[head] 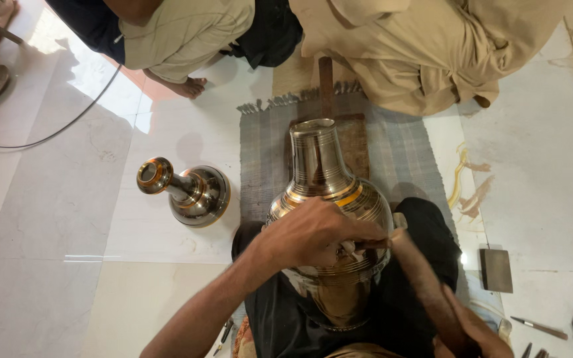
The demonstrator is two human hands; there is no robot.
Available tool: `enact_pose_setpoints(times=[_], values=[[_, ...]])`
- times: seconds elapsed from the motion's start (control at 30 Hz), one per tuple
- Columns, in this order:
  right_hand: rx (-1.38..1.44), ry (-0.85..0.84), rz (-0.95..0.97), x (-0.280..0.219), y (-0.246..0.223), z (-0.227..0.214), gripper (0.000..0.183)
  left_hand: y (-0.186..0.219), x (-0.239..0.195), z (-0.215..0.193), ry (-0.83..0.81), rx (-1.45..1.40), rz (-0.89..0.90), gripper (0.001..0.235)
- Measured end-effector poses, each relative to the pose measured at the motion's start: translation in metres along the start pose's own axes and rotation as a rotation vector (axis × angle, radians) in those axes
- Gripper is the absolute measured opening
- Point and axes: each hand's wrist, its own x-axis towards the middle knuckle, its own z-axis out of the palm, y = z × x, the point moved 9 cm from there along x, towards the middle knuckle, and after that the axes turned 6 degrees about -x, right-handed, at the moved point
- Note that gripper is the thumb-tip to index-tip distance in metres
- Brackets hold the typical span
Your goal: The person sits on the floor and uses a wooden mallet to repeatedly strike a metal chisel held against a large silver-colored metal vessel. The person rotates the vessel slightly to work on different sections of the body while maintaining the hammering rhythm.
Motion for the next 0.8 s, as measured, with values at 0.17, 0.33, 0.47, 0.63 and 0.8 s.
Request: enact_pose_setpoints(times=[0.17, 0.33, 0.47, 0.63, 0.8], values=[[-0.160, -0.040, 0.222, 0.016, 0.037, 0.009, 0.073, 0.005, 0.005, -0.007, 0.019, -0.139, 0.184, 0.064], [-0.228, 0.332, -0.088, -0.014, -0.001, -0.004, 0.073, 0.006, 0.005, -0.006, -0.037, -0.165, 0.223, 0.068], [-0.411, 0.656, -0.409, -0.059, -0.057, -0.008, 0.074, 0.011, 0.005, -0.014, -0.056, -0.164, 0.265, 0.073], [-0.561, 0.841, -0.575, -0.096, -0.100, -0.003, 0.074, 0.014, 0.003, -0.010, -0.070, -0.086, 0.192, 0.069], [-0.374, 0.820, -0.435, -0.091, -0.096, -0.028, 0.066, 0.005, -0.003, -0.008, -0.018, -0.045, 0.039, 0.071]])
